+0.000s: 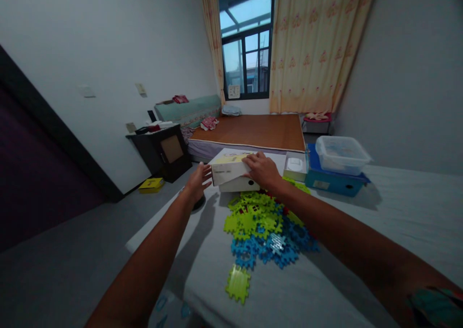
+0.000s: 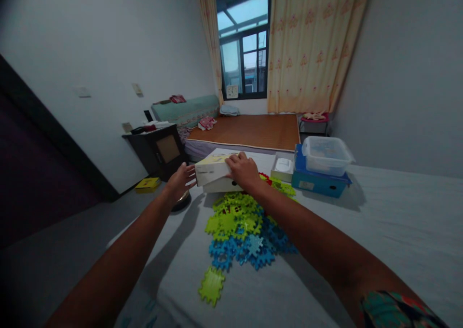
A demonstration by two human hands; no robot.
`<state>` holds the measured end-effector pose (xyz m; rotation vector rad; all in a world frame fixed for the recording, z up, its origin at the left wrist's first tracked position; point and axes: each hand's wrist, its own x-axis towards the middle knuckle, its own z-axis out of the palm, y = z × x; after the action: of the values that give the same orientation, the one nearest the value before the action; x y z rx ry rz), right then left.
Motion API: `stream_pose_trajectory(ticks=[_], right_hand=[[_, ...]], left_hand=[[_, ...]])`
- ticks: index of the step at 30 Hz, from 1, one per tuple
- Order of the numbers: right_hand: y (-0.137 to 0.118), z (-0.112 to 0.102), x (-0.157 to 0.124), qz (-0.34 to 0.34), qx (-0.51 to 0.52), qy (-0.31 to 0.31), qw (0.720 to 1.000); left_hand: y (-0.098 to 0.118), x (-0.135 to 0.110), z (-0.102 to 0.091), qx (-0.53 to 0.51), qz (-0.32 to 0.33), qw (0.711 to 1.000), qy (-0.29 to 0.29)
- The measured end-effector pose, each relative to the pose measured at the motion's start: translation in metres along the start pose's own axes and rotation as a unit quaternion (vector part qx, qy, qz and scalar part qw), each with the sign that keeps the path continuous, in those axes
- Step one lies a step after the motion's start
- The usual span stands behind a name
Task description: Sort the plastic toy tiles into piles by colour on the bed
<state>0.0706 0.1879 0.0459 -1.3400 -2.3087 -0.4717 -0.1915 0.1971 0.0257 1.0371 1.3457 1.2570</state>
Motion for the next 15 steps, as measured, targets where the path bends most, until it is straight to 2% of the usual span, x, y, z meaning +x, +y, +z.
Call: stream_pose_trajectory(ticks=[3,7,9,11,15], right_hand=[[0.0,0.003,0.004,0.064,0.041,0.039,0.996],[-0.006,0.003,0.01,0.085,0.054,0.073,0.992],[-0.009,0.0,0.012,0.084,0.033,0.068,0.994],[-0.009,-0.004,0.014,0.083,-0.001,0.053,0.995],[-0.002,-0.011,0.017,0.088,-0.034,0.012,0.995]], left_hand=[[-0.009,0.005,-0.001,0.028,-0.046,0.998,0.016],[-0.019,0.007,0.002,0.019,-0.141,0.988,-0.066],[-0.022,0.008,0.002,-0.009,-0.163,0.982,-0.092],[-0.024,0.009,0.001,-0.026,-0.169,0.981,-0.095],[-0.028,0.016,0.002,0.0,-0.186,0.977,-0.102]])
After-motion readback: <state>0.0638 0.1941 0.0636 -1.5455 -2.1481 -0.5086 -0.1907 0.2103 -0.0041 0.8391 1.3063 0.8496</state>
